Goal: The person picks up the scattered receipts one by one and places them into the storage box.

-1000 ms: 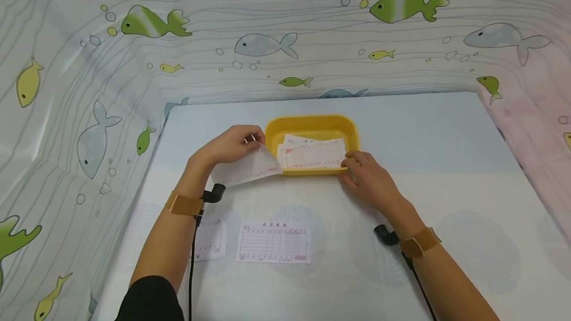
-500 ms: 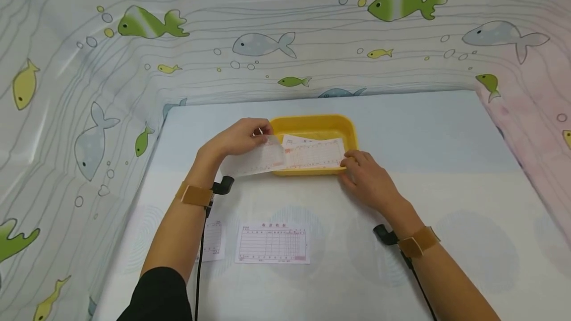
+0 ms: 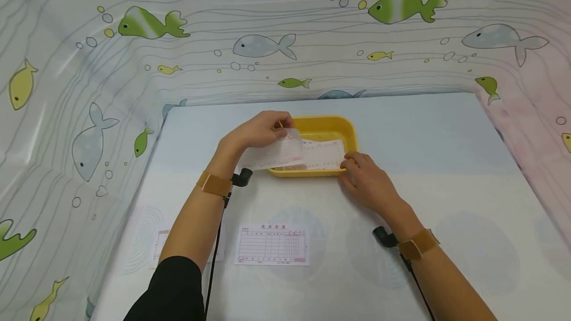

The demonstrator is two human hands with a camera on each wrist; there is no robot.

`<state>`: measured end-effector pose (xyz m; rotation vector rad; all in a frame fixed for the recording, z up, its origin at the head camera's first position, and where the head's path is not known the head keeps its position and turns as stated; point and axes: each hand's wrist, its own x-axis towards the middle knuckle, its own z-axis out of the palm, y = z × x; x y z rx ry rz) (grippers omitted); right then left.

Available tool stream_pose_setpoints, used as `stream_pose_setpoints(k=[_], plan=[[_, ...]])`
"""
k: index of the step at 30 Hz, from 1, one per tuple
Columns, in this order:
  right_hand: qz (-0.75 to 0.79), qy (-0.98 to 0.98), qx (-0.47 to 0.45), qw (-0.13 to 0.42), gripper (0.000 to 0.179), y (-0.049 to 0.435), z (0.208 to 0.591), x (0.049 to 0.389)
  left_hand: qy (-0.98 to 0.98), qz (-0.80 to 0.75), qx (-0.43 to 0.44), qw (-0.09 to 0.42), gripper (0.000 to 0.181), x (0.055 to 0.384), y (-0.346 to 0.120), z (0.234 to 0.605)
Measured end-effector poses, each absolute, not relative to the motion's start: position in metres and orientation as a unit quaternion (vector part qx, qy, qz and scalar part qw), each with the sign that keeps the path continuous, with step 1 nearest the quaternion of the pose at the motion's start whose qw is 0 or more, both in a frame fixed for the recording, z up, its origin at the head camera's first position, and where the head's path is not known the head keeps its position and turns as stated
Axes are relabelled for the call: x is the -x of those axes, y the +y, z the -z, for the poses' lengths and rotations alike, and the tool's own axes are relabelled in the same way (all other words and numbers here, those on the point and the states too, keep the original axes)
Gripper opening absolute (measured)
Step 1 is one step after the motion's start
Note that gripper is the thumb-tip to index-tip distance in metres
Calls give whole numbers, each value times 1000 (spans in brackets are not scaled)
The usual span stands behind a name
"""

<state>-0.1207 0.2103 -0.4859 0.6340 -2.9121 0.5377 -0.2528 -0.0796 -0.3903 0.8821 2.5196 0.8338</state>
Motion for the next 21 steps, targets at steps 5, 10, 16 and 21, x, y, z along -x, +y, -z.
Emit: stream_pose_setpoints(k=[5,10,16,21], plan=[[-172,-963,-201,55,26,211,485,120,880,-305,-319,173,14,256,-68,394],[-175,-963,-200,49,26,211,485,120,877,-306,-326,174,14,257,-62,398],[-173,-964,-197,49,26,209,484,119,875,-304,-335,173,15,261,-53,403],[-171,-965,-196,46,27,209,485,119,873,-305,-341,171,13,264,-46,409]])
